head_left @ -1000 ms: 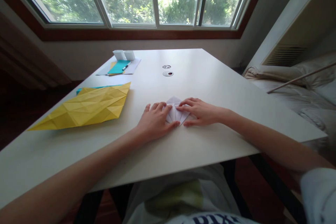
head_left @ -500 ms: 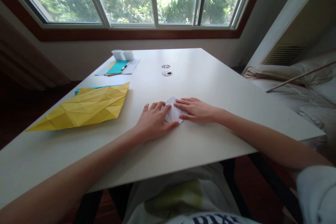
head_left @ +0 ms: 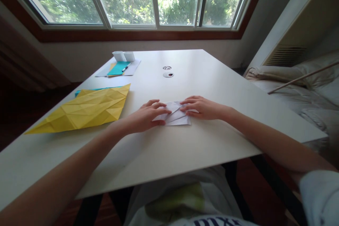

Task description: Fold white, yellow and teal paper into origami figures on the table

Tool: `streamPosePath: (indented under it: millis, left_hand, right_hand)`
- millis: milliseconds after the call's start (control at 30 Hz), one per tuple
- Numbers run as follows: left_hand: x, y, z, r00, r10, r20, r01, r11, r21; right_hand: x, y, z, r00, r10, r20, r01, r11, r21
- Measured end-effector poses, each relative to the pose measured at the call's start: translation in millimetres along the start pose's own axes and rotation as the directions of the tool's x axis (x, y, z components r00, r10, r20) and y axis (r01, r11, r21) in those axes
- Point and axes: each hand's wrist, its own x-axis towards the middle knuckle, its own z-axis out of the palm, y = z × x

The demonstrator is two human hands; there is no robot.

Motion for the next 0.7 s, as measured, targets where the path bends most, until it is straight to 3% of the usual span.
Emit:
streamPosePath:
  millis: [200, 400, 500, 600, 700]
  left_hand:
    - [0.0, 0.6, -2.7, 0.993, 0.115, -0.032, -0.116, 0.993, -0.023]
    - [0.8, -2.6, -2.8, 0.99, 0.129, -0.066, -0.126, 0.991, 0.048]
    - [0.0, -0.6, -4.9, 0.994, 0.05, -0.098, -0.039, 0.993, 0.111]
    - [-0.9, 1.5, -6.8, 0.982, -0.124, -0.144, 0.15, 0.972, 0.184]
    - [-0.6, -1.0, -6.4, 0.966, -0.224, -0.131, 0.241, 0.96, 0.141]
  right_hand:
    - [-0.8, 0.1, -0.3, 0.997, -0.081, -0.017, 0.082, 0.996, 0.025]
    - [0.4, -2.7, -2.4, 0.993, -0.111, -0.035, 0.113, 0.991, 0.074]
    - [1.3, -4.3, -4.0, 0.991, -0.13, -0.043, 0.133, 0.987, 0.09]
    - [1.7, -4.9, -4.7, 0.99, -0.134, -0.048, 0.138, 0.985, 0.102]
    - [1.6, -4.5, -4.5, 0.991, -0.128, -0.047, 0.133, 0.986, 0.105]
